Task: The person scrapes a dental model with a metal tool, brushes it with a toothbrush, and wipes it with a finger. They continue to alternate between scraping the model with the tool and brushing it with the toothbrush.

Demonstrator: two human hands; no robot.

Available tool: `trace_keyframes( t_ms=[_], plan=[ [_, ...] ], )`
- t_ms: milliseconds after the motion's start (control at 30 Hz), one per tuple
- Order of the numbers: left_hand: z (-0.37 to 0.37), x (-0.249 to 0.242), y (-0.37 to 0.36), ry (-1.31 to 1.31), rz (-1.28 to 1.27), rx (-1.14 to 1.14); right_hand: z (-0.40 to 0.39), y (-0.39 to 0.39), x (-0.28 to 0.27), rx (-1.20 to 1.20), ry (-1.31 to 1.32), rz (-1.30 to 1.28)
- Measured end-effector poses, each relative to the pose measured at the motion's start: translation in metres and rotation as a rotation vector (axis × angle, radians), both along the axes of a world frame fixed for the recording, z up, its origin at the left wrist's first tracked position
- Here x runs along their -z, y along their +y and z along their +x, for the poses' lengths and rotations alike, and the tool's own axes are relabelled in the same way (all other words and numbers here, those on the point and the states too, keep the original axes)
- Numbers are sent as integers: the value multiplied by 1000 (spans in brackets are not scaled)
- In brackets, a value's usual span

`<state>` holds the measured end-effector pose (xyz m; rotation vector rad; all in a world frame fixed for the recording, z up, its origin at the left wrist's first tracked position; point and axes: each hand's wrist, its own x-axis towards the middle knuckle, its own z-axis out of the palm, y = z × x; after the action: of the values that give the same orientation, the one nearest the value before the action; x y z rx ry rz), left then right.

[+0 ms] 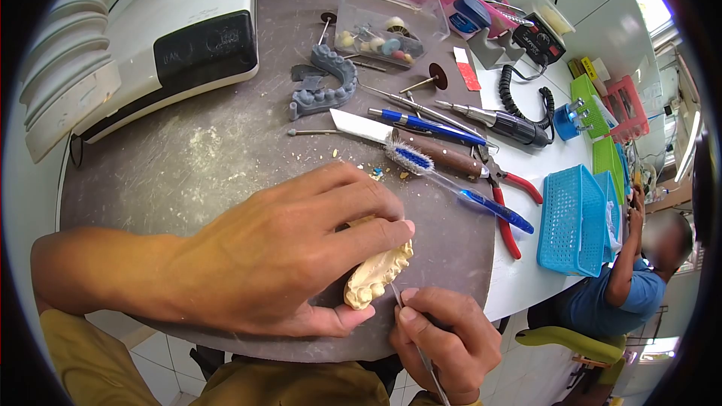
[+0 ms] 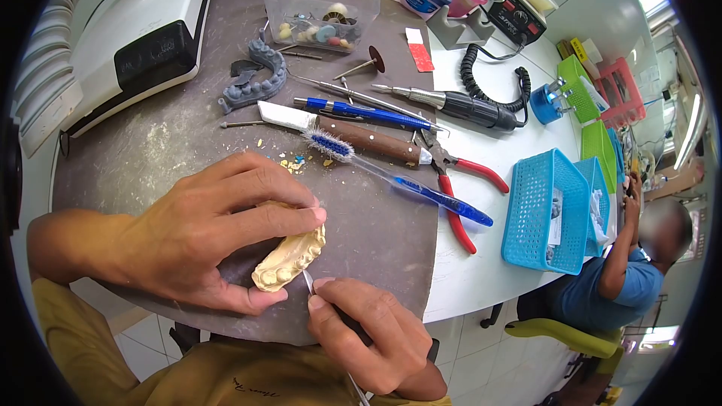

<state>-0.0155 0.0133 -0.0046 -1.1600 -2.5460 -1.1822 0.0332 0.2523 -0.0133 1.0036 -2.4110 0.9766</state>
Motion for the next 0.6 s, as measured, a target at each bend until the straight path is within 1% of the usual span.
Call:
trace_keyframes(
  t_ms=[200,433,500,600],
  plan=[
    [0,-1,0,4,-8,1,0,1,7,-28,104,24],
    [1,-1,1,6,-4,-11,4,0,6,-23,123,74],
    [1,-1,2,8,-1,-18,6,-3,4,40,91,73],
    [2,0,3,10,6,-34,8,-3,6,50,93,64]
  ],
)
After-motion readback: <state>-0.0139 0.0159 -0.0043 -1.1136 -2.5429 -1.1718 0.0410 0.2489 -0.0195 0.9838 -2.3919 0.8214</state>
